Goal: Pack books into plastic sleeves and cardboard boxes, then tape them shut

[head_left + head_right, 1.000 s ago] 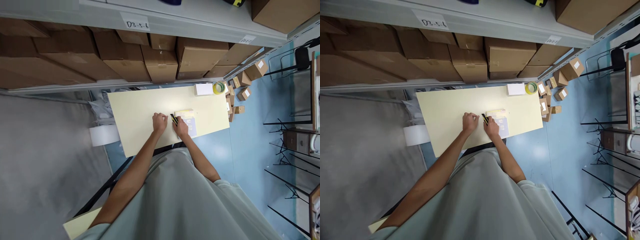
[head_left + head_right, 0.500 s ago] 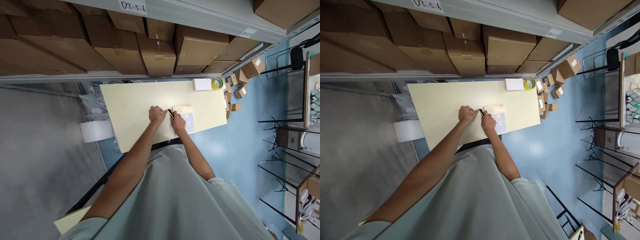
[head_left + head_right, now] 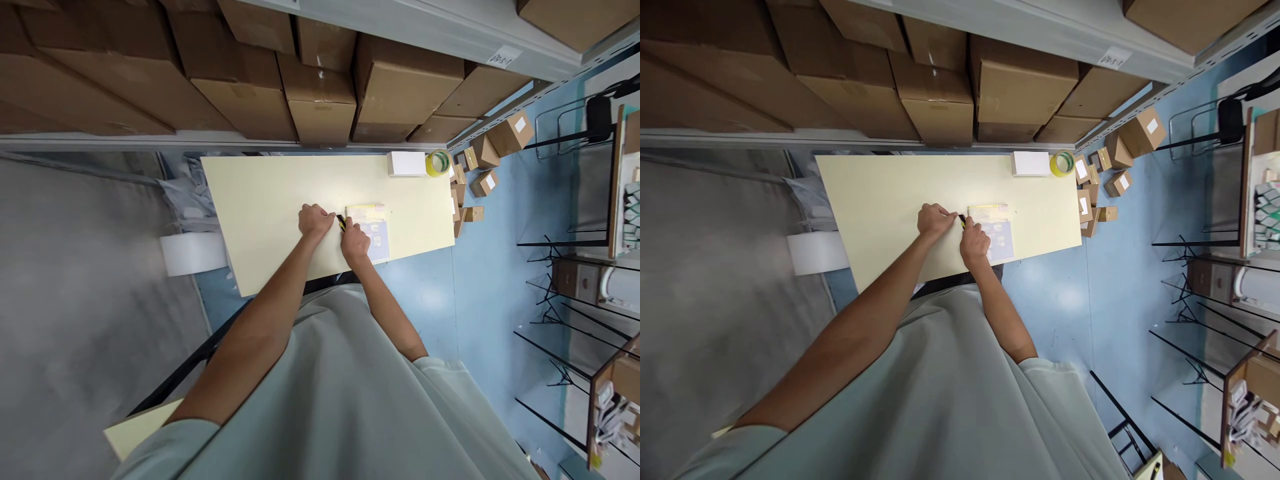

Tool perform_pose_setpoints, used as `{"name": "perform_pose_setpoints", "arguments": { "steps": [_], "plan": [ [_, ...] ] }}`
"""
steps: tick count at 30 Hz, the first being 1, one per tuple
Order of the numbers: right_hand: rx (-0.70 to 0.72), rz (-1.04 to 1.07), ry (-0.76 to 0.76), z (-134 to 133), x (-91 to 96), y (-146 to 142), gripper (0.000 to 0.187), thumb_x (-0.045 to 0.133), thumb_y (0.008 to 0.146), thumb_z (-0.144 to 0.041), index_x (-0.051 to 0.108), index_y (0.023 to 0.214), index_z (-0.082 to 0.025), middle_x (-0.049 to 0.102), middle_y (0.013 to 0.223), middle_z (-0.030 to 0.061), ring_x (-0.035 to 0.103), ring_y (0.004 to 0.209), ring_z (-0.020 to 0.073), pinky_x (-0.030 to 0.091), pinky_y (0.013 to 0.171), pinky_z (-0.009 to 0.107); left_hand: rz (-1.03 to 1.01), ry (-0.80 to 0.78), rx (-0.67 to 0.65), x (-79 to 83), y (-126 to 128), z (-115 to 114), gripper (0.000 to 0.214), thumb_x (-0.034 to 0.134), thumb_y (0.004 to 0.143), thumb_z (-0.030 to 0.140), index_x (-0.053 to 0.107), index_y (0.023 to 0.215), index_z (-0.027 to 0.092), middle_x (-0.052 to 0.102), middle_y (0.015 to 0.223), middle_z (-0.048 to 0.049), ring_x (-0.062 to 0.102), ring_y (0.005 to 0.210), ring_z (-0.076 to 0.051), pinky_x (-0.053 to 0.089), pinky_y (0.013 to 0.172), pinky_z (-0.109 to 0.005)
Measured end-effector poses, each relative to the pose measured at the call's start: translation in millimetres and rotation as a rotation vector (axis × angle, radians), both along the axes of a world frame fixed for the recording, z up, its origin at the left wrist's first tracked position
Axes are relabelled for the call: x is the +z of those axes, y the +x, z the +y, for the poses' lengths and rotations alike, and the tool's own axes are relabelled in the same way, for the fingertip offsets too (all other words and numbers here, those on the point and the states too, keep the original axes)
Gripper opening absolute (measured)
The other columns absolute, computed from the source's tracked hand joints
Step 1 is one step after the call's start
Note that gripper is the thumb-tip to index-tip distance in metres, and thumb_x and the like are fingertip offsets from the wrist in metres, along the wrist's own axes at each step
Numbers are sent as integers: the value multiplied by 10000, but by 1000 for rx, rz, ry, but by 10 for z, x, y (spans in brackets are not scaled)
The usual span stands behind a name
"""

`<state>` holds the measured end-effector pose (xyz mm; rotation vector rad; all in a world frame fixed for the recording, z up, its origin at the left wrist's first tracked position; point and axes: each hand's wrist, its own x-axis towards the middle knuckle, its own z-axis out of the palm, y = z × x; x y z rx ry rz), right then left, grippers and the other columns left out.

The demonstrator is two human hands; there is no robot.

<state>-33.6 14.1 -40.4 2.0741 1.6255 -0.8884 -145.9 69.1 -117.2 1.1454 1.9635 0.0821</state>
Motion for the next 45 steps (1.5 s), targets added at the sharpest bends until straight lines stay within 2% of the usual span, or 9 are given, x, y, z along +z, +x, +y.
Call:
{"name": "perform_pose_setpoints", "arguments": {
  "steps": [11, 16, 20, 32, 38, 42, 45],
  "plan": [
    [-1, -31, 7, -309, -49, -9, 422, 433, 1135, -195, 475, 1552, -238, 677, 1318, 155, 751, 1093, 284, 585, 891, 401, -2, 20, -8, -79, -1, -17, 269, 763, 921, 474, 702, 955, 214, 611, 1360, -162, 585, 1306, -361, 554, 1079, -487],
    [7, -37, 0, -502, 20, 20, 410, 419, 1155, -221, 468, 1560, -264, 686, 1333, 160, 753, 1116, 279, 601, 908, 404, -3, 44, -14, -102, 2, -38, 271, 755, 924, 486, 701, 954, 222, 609, 1369, -169, 582, 1315, -370, 555, 1076, -502],
    [22, -49, -21, -662, 85, 52, 371, 420, 1168, -241, 482, 1534, -246, 686, 1345, 161, 764, 1135, 276, 607, 923, 394, -6, 58, -28, -119, -7, -62, 267, 747, 941, 485, 693, 957, 225, 613, 1364, -171, 582, 1313, -364, 544, 1093, -495],
    [91, -70, -122, -1180, 167, 222, 375, 497, 1168, -281, 459, 1540, -253, 698, 1345, 129, 762, 1157, 248, 576, 902, 332, -35, 66, 2, -59, -7, -87, 265, 766, 947, 468, 678, 944, 218, 612, 1373, -167, 575, 1337, -367, 540, 1089, -494],
    [98, -46, -215, -1356, 156, 337, 390, 501, 1158, -272, 449, 1543, -292, 690, 1391, 129, 758, 1180, 259, 571, 894, 345, -56, 97, 20, -169, -9, -95, 261, 773, 946, 448, 665, 922, 212, 600, 1356, -173, 569, 1325, -379, 526, 1112, -533],
    [126, -27, -270, -1411, 164, 387, 343, 497, 1137, -231, 486, 1479, -255, 694, 1373, 136, 771, 1162, 283, 577, 883, 370, -64, 119, 12, -291, -18, -116, 273, 772, 948, 459, 670, 946, 206, 594, 1353, -173, 552, 1335, -388, 530, 1116, -548],
    [122, 10, -262, -1414, 253, 462, 329, 529, 1130, -273, 487, 1454, -236, 700, 1367, 138, 772, 1163, 299, 577, 878, 378, -57, 151, -7, -360, -33, -141, 259, 753, 964, 446, 685, 975, 196, 595, 1342, -176, 547, 1330, -382, 525, 1132, -553]
  ]
}}
